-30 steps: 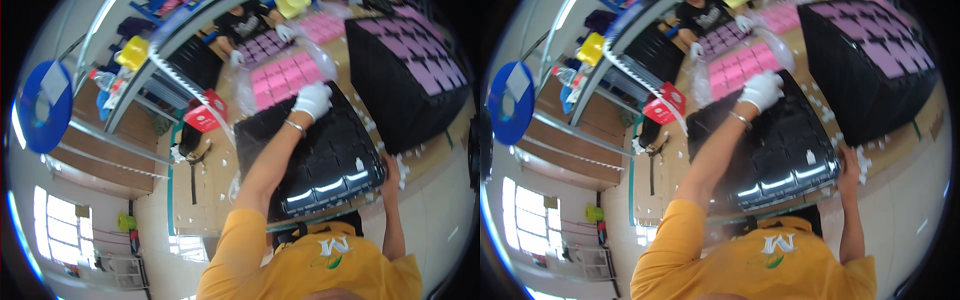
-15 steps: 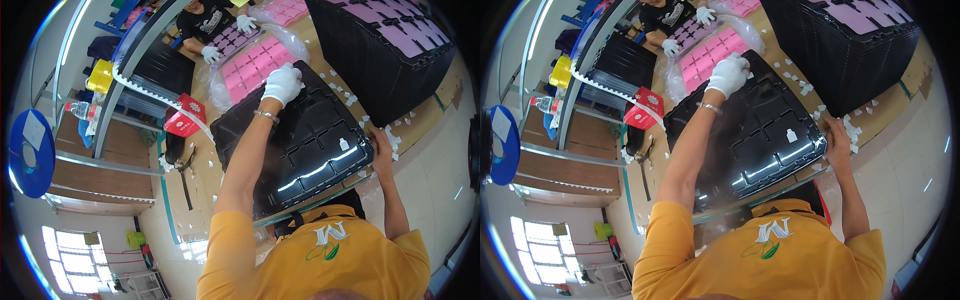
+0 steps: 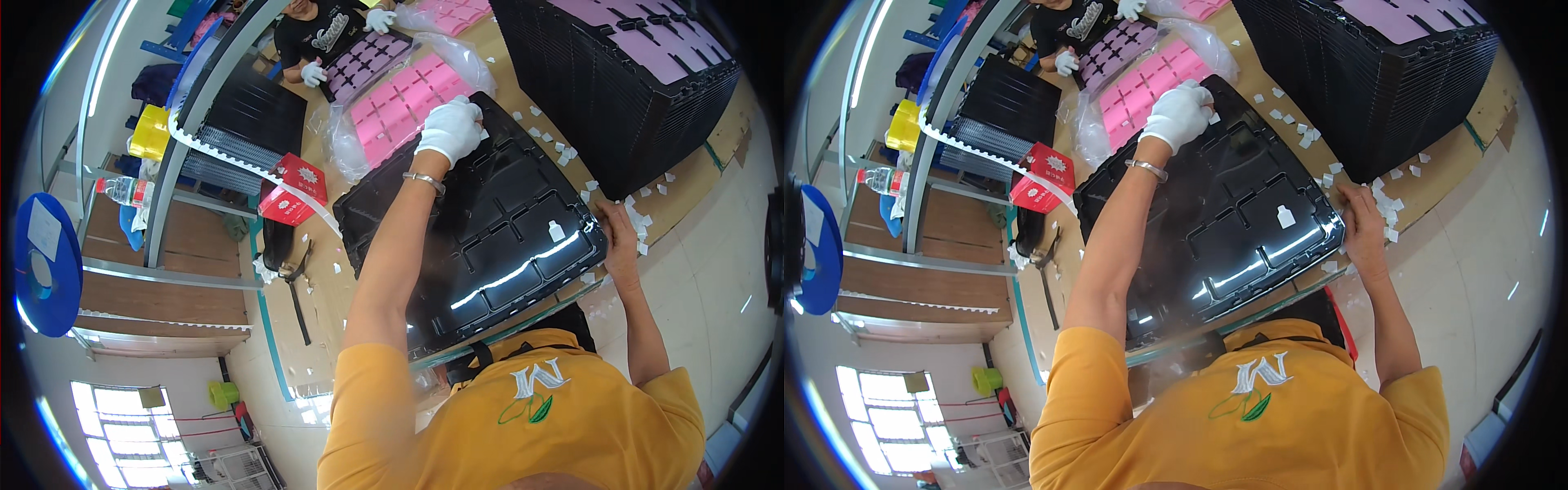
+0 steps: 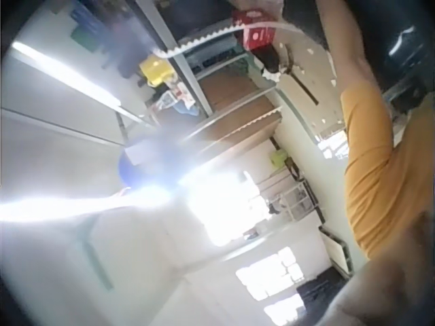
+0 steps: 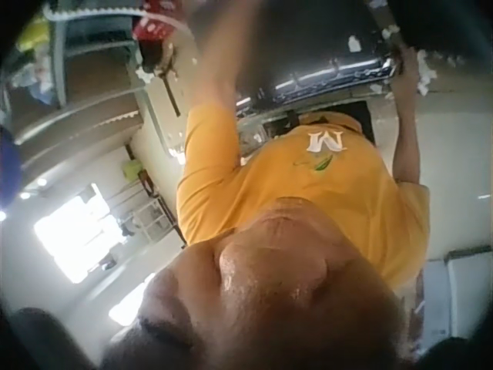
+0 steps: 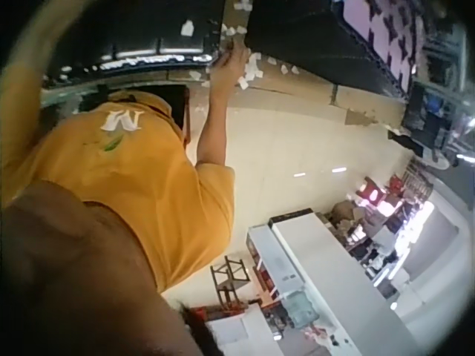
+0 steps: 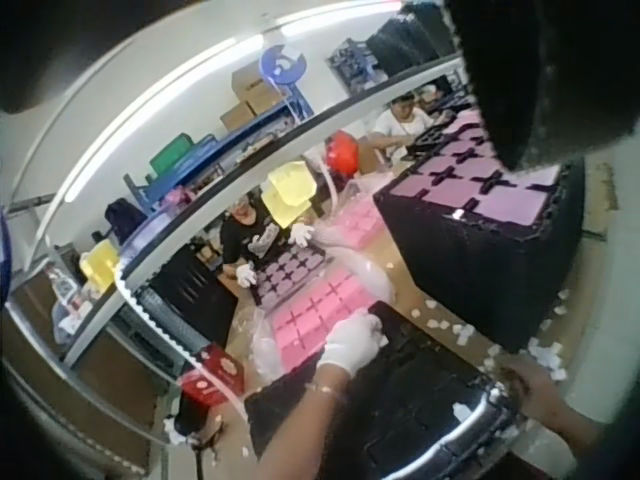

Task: The person assembles black plastic trays by inserting small white plastic clips into the tray's grid structure. They then place pink plastic inserts into the trays and stack the completed units. The process is repeated for multiple trays.

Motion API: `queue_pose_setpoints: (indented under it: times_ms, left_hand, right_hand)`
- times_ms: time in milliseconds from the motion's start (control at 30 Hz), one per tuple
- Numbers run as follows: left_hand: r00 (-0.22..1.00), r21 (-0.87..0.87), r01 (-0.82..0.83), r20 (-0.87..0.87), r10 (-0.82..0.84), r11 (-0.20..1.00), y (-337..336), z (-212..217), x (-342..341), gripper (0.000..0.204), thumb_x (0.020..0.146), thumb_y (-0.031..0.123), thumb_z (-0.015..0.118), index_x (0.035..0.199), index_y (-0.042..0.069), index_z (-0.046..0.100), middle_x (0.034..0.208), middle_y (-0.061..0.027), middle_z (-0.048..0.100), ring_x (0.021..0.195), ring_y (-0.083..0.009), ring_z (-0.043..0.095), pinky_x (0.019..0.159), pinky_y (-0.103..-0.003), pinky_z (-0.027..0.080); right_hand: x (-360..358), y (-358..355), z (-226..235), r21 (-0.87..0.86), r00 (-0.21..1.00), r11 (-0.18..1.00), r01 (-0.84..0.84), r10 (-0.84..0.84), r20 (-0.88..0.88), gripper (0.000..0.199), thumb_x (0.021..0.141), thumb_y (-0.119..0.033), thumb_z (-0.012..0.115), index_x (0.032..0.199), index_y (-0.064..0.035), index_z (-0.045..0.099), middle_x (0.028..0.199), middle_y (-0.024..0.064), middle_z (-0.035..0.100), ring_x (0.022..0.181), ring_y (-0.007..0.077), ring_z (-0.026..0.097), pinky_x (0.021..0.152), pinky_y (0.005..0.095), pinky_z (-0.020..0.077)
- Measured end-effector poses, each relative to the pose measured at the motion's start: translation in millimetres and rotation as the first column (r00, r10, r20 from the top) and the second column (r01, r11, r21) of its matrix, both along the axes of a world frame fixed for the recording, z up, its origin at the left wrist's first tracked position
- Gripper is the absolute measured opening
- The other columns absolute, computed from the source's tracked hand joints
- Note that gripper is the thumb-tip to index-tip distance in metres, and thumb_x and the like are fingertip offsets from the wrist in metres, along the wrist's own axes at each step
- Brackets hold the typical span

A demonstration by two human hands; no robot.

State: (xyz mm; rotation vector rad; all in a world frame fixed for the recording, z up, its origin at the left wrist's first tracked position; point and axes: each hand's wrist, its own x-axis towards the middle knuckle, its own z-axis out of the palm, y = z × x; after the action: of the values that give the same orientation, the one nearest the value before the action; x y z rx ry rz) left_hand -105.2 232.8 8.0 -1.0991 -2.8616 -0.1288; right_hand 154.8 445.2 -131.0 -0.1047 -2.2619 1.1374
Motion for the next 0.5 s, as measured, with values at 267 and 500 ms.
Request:
queue_pose_setpoints:
  times_ms: [267,500]
  left_hand:
    - [0.996,0.17,0.005,-0.089,0.01,0.985,-7,-9,7,0.014,0.082,0.018,0.061,0.089,0.009,0.07,0.098,-0.0129,0.063,0.091,-0.0354,0.063,0.08,-0.045,0.051]
    - [0.983,0.459,0.004,-0.163,0.08,0.888,-32,-20,12,0.012,0.076,0.01,0.07,0.087,0.006,0.068,0.092,-0.0141,0.064,0.085,-0.0354,0.064,0.075,-0.044,0.051]
  right_hand:
    - [-4,0,0,0.017,0.999,1.0,0.021,-0.02,-0.048,0.037,0.081,0.014,0.048,0.113,-0.001,0.06,0.096,0.015,0.058,0.088,0.0288,0.063,0.077,0.0337,0.0502]
    - [-4,0,0,-0.003,0.998,1.0,0.017,-0.017,-0.058,0.037,0.081,0.014,0.048,0.112,-0.001,0.06,0.097,0.0149,0.059,0.089,0.0296,0.063,0.078,0.0343,0.0502]
